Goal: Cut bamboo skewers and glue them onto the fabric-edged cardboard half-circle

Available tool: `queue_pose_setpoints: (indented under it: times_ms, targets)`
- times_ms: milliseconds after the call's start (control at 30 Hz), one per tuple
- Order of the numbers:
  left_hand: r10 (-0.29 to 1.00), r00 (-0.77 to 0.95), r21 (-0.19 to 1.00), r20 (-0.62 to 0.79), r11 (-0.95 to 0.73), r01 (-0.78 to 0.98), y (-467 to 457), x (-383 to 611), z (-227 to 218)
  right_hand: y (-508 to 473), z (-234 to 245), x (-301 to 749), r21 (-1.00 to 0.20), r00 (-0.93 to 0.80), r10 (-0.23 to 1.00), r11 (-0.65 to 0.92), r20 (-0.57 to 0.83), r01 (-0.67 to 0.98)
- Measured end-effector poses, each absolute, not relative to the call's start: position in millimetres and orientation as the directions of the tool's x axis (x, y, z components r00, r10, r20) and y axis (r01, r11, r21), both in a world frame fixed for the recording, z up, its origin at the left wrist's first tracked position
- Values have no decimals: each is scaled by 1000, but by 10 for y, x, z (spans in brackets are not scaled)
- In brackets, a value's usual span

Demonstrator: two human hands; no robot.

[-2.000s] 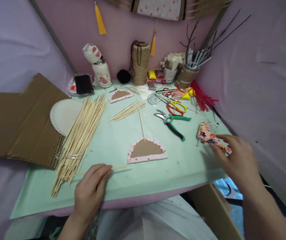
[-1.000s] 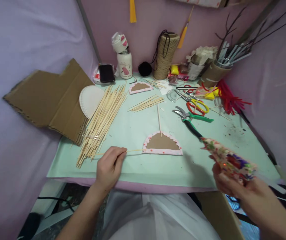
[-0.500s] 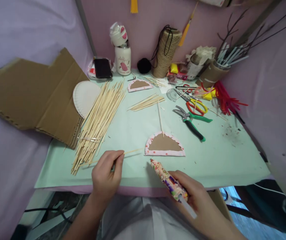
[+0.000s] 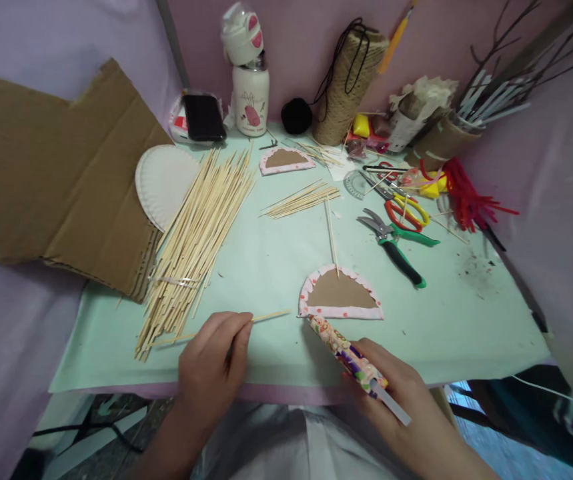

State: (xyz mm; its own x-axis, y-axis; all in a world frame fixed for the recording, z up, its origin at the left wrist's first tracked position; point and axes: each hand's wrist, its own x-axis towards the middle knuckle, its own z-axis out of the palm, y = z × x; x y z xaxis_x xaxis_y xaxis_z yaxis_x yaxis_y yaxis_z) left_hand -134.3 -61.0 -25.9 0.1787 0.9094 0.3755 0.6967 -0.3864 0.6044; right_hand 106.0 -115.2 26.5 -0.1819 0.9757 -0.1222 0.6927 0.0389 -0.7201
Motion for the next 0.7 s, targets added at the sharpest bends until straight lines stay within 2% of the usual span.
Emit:
queue_pose_setpoints:
  times_ms: [200, 700]
  targets:
    - [887, 182, 613, 424, -429, 664, -607, -1338, -280, -1152, 177, 1058, -672, -207, 973, 86, -102, 735]
    - [873, 178, 610, 455, -451, 652, -613, -1349, -301, -1171, 159, 1051, -675, -178, 971, 26, -157, 738]
